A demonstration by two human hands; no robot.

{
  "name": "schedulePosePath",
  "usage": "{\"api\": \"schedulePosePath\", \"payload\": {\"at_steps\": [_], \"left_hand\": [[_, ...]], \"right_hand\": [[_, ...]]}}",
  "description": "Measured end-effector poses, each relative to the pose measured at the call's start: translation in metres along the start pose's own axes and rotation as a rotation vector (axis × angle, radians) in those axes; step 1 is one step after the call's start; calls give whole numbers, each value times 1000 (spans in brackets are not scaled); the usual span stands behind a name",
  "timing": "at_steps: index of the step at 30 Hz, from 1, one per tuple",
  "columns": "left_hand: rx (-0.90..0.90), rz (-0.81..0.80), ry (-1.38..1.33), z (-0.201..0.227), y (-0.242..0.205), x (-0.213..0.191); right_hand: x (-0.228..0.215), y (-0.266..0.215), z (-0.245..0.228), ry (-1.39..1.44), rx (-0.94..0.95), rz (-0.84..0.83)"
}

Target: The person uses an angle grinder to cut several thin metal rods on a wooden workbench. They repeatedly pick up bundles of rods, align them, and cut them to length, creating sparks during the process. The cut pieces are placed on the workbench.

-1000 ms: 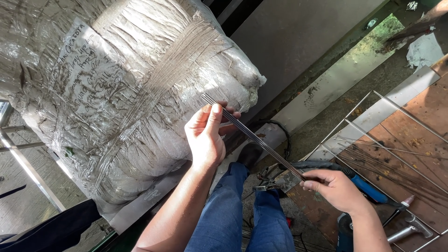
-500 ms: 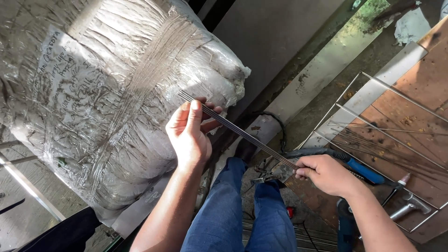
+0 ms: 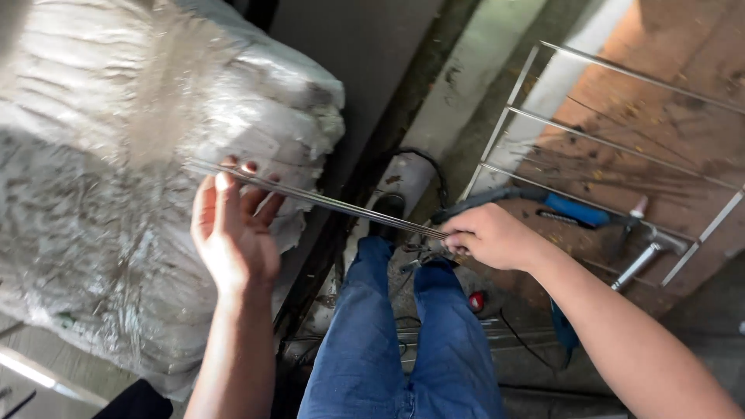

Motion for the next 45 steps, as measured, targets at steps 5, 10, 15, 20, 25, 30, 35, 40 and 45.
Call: {"api": "schedulePosePath", "payload": {"at_steps": [5, 10, 15, 20, 25, 30, 35, 40, 45], "left_hand": [[147, -51, 470, -24, -52, -27], [1032, -818, 1292, -20, -146, 94], [1287, -1000, 1849, -153, -134, 122], [835, -1313, 2000, -137, -122, 142], [300, -1382, 2189, -122, -127, 147], [359, -1336, 2138, -124, -121, 138], [44, -1288, 2338, -126, -121, 139], [11, -1221, 2401, -132, -115, 138], [51, -1180, 2409, -134, -106, 146]], "right_hand": [[5, 1, 7, 12, -47, -49], [20, 6, 13, -109, -92, -181], [25, 22, 40, -58, -147, -94], [25, 5, 17, 40, -164, -117], [29, -4, 19, 159, -196, -126], [-41, -93, 28, 42, -827, 624], [-104, -195, 292, 332, -335, 1309], [-47, -194, 465, 210, 408, 1098], [-4, -131, 508, 232, 480, 793]]}}
Point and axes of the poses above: each hand's wrist, its own y-axis towards the middle knuckle, its own x-axis out of the palm, z = x × y, the point moved 8 cm from there along y, towards the middle knuckle, and after that the axes turned 14 degrees about y, right-handed, at the moved point
